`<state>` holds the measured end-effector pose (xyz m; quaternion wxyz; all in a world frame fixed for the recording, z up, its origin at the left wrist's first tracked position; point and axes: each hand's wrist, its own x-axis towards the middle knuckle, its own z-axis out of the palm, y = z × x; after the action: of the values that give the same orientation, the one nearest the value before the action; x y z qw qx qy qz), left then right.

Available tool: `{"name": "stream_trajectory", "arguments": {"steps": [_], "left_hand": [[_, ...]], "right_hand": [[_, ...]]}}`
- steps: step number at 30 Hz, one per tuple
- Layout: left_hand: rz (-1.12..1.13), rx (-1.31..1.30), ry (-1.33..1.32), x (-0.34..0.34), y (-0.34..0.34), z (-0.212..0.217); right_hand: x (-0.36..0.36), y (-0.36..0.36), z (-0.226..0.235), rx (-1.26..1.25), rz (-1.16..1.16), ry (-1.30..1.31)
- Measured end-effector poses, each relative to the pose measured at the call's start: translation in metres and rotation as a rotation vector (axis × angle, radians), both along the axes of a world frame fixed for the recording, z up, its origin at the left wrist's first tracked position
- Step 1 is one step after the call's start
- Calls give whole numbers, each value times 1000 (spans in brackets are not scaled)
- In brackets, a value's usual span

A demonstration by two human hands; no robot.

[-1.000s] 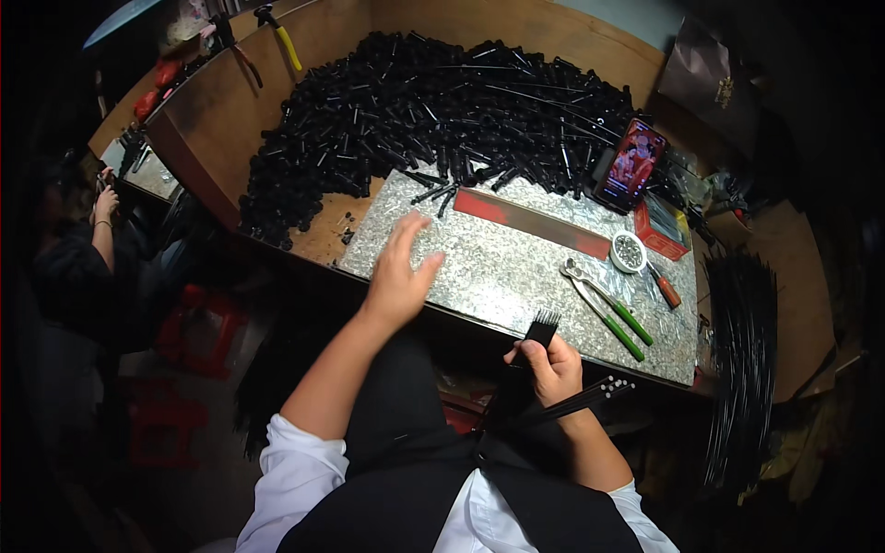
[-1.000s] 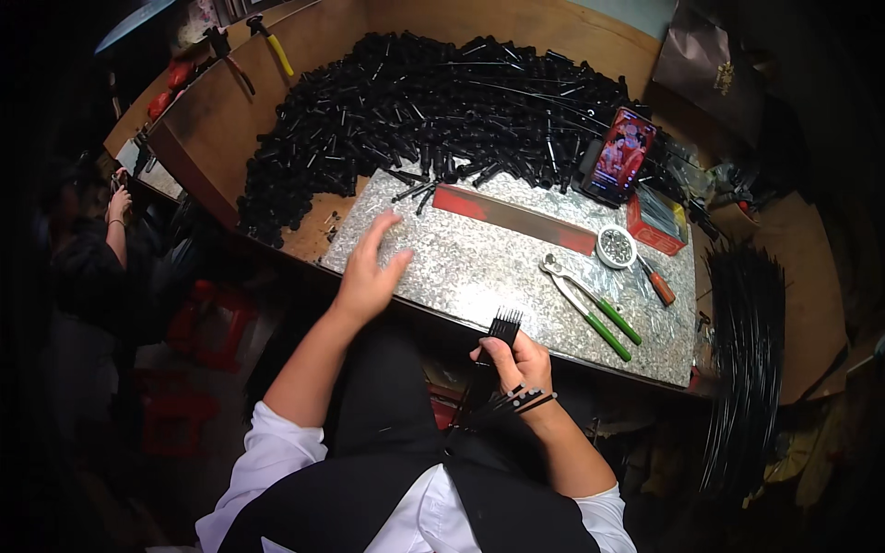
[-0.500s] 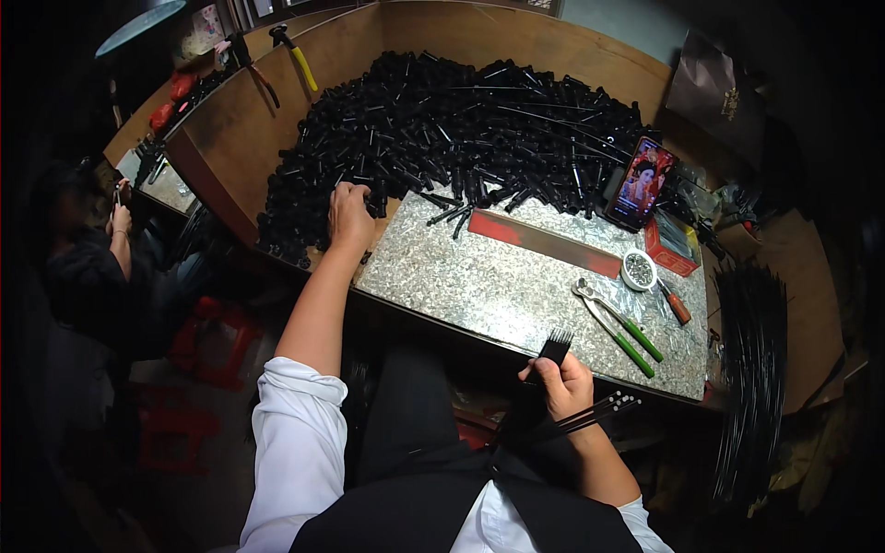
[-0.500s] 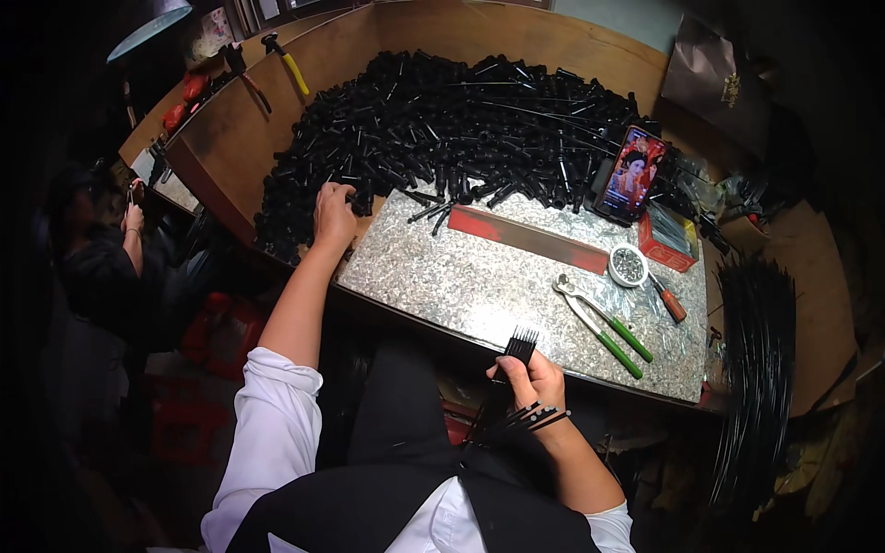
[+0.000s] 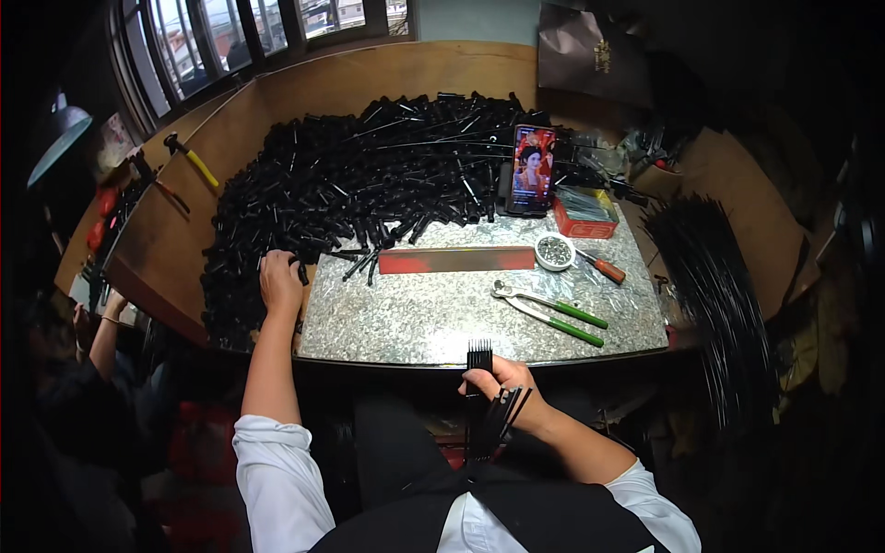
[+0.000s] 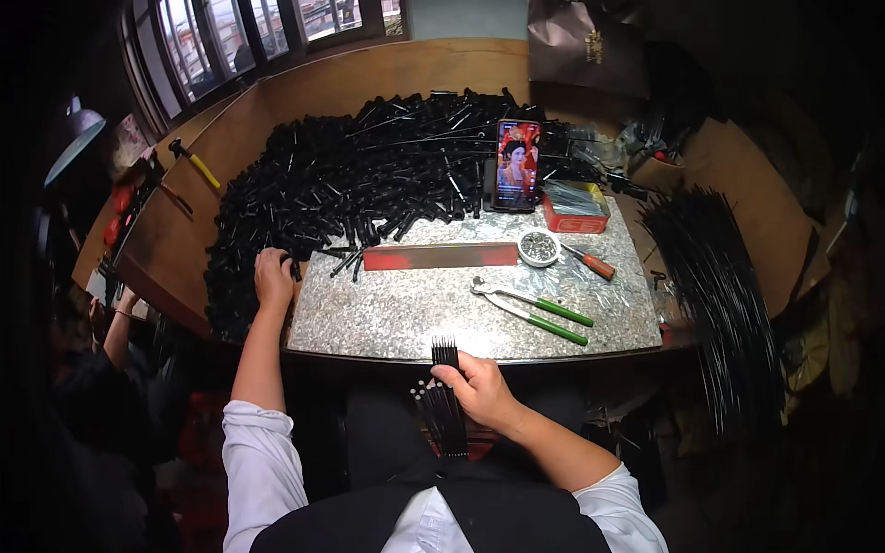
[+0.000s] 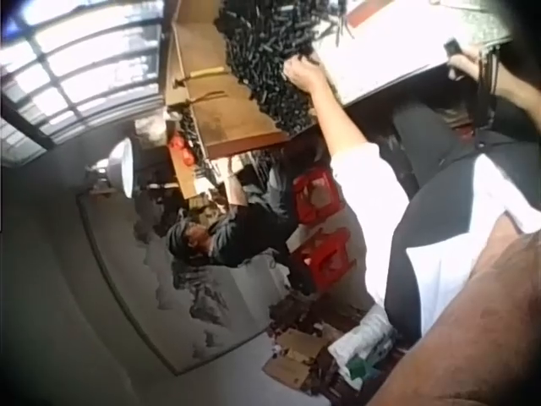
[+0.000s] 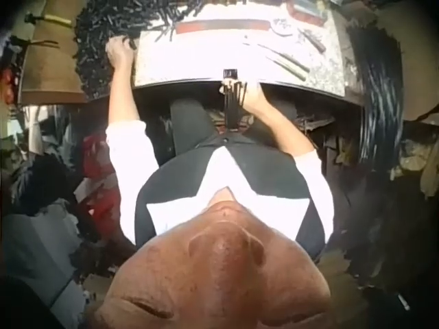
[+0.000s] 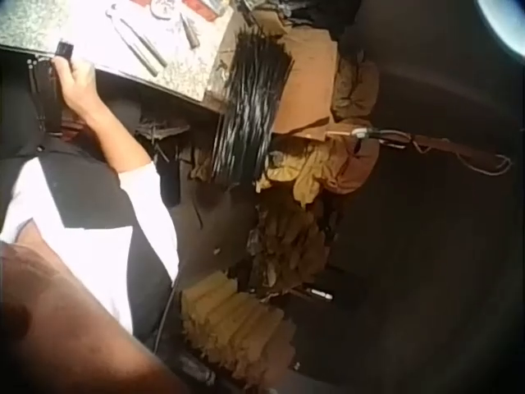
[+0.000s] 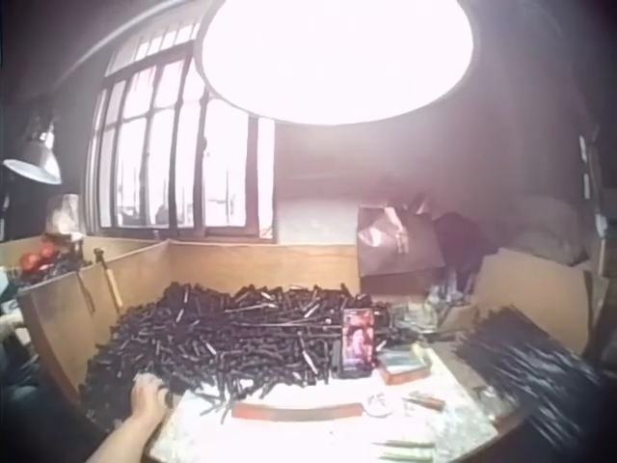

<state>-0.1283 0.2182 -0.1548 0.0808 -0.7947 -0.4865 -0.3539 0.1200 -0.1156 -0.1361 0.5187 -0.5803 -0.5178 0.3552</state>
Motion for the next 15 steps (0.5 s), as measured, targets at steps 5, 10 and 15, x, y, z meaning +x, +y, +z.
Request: {"name": "stream_trajectory", "arguments": {"steps": [5, 10, 15], "left_hand": [[-309, -234, -618, 46, -57, 36], [-710, -753, -1082, 84, -145, 37], [-724, -1015, -1249, 110, -192, 20]], "right_hand": [[3, 2, -5, 15, 13, -46], [4, 10, -6, -45, 62, -28], [1, 13, -5, -82, 62, 96]]}}
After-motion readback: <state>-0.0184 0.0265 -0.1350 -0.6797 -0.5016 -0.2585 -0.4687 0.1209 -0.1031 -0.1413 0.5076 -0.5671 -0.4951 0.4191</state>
